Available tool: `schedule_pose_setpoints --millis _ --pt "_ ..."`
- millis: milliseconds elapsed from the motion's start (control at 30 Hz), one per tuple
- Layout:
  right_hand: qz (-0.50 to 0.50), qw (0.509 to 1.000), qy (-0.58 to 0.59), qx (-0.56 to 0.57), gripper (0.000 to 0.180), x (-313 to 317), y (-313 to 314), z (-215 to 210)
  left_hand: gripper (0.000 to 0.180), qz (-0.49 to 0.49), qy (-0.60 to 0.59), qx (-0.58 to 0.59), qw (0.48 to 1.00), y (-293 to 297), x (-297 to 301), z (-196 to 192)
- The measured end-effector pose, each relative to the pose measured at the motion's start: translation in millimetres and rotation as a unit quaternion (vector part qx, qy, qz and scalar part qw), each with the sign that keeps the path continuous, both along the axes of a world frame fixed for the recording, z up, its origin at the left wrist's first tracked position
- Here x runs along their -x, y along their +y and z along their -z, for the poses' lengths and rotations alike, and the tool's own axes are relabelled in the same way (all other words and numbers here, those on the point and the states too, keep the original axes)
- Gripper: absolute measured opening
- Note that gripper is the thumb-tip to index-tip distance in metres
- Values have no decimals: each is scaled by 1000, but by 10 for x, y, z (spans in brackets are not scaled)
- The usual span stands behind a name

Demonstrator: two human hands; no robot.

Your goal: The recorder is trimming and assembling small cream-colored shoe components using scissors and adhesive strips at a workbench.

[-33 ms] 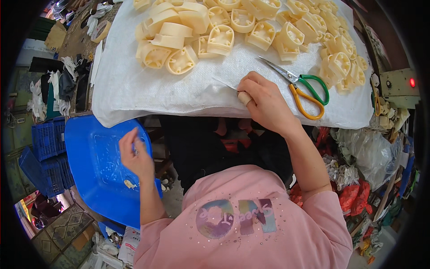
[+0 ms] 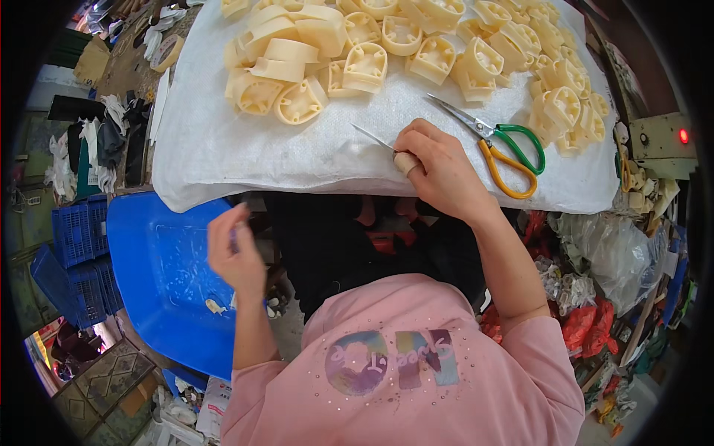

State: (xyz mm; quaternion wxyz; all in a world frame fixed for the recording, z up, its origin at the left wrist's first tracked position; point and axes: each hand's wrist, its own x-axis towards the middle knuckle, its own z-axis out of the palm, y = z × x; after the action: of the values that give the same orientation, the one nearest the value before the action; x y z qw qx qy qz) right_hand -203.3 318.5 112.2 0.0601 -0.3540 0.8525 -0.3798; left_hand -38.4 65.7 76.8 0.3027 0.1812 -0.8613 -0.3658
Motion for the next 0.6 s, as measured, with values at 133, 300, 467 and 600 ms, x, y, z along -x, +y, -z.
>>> schedule_pose_setpoints --millis 133,300,467,600 --pt "47 995 53 65 12 -98 -2 -14 33 258 -54 -271 926 800 437 -264" --pt "17 972 232 -1 20 -357 -113 -273 51 379 -87 -526 757 1220 672 -205" --pt "-33 978 62 195 28 -86 -11 -217 49 246 8 -696 675 1106 846 -358" --pt "73 966 233 84 35 349 -148 -44 49 255 69 -671 692 864 823 -317"
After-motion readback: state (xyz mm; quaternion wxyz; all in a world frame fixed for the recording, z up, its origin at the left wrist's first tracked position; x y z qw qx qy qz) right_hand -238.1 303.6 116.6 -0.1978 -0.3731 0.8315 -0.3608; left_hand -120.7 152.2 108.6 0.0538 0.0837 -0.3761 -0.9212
